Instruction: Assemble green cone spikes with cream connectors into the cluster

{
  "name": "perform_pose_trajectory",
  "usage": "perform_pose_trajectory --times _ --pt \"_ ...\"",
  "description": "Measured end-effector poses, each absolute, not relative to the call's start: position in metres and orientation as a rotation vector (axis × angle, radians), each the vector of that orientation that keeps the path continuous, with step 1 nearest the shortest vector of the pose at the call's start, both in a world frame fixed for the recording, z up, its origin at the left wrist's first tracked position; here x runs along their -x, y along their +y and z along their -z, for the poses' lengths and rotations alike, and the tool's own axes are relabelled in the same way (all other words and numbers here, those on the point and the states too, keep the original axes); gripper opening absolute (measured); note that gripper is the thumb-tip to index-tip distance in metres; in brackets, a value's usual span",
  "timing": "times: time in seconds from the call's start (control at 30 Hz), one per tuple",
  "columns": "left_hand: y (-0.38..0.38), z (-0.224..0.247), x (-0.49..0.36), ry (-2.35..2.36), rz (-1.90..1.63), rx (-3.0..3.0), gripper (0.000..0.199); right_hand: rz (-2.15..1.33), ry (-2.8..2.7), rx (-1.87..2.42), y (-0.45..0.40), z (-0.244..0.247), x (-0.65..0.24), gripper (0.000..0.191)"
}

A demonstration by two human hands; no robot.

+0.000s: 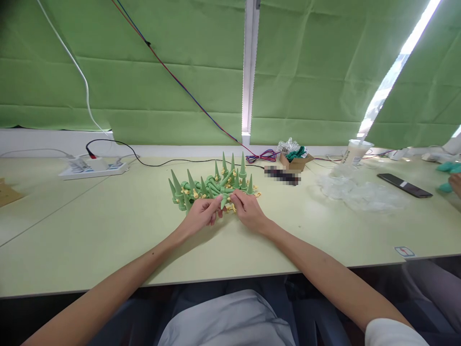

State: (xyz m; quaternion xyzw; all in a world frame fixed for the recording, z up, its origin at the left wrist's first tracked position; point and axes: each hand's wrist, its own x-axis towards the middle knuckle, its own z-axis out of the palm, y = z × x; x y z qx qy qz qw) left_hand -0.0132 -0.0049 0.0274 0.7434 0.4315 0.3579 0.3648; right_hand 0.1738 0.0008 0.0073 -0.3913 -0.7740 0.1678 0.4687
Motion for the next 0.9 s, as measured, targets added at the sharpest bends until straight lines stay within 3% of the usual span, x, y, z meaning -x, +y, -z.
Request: perform_pose_trajectory --times 0.27,0.77,0.9 --pt "-0.0077 -0.0263 0.0118 1.089 -0.984 -2.061 0.041 -0.388 -1.877 1.006 0.001 -0.0092 -0.1736 0.039" --pt "-0.0066 -0.024 0.0088 1.15 -1.138 -2.165 0.033 -0.441 -1.828 1.006 -0.0007 -0.0105 -0.1708 0.042" --pt "-0.0052 -0.0233 0.0086 1.148 -1.114 -2.115 0.04 -0.45 -1.804 1.02 -0.0008 -0.0098 -0.1699 0.041"
